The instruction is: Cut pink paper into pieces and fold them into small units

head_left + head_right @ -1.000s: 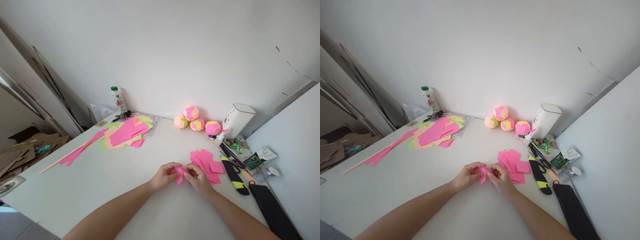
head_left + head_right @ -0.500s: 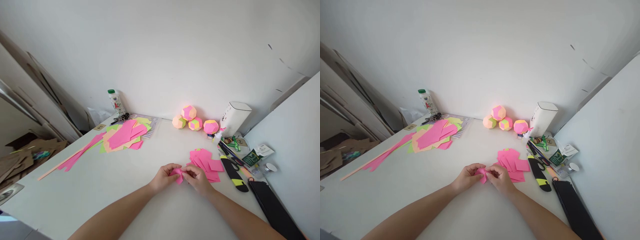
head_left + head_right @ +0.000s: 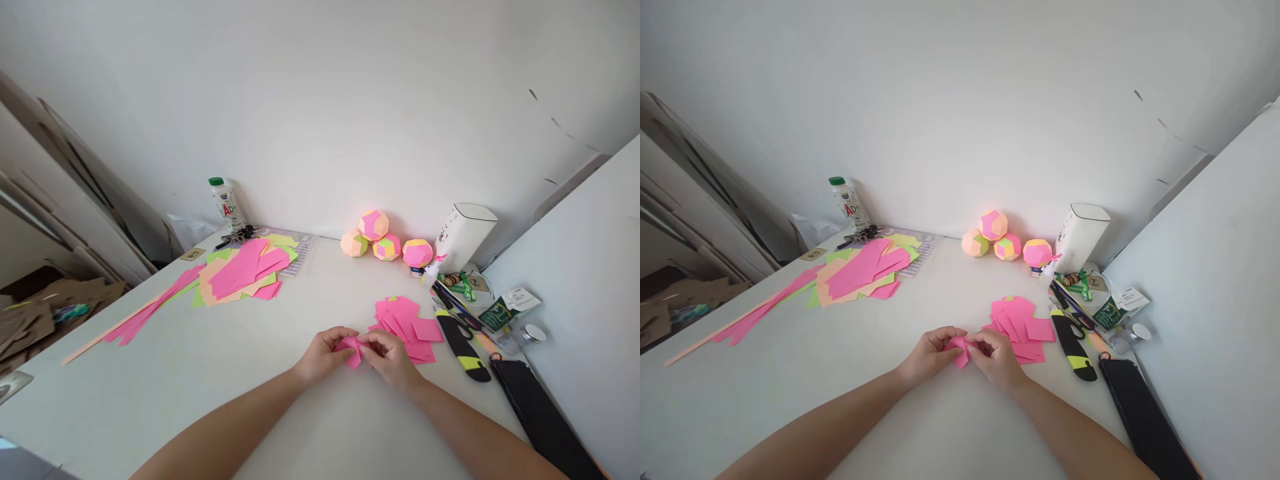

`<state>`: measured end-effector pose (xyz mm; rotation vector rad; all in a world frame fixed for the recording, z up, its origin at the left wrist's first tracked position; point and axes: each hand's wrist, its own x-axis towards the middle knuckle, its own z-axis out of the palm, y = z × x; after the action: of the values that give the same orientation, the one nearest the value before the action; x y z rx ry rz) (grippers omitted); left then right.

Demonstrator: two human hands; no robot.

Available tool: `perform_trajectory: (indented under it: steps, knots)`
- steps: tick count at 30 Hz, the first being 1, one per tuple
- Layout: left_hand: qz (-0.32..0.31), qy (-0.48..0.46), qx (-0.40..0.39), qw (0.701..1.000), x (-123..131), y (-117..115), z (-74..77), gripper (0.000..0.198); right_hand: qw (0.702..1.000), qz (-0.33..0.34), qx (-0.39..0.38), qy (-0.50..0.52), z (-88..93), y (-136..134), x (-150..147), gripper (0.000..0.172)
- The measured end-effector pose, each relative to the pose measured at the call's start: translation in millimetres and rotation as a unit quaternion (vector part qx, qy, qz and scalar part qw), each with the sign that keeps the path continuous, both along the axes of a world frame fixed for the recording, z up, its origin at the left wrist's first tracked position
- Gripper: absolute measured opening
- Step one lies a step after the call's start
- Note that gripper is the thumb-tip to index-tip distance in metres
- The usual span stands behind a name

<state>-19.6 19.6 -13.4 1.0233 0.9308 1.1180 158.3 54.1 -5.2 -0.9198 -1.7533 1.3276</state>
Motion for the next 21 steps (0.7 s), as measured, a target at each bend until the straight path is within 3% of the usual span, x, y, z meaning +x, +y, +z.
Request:
perform_trajectory:
  steps: [21]
  knots:
    - [0.031, 0.021, -0.016, 0.999, 3.4, -1.1, 0.5, 0.046, 0.992, 0.040, 0.114, -0.028, 0.4, -1.4, -1.0, 0.016]
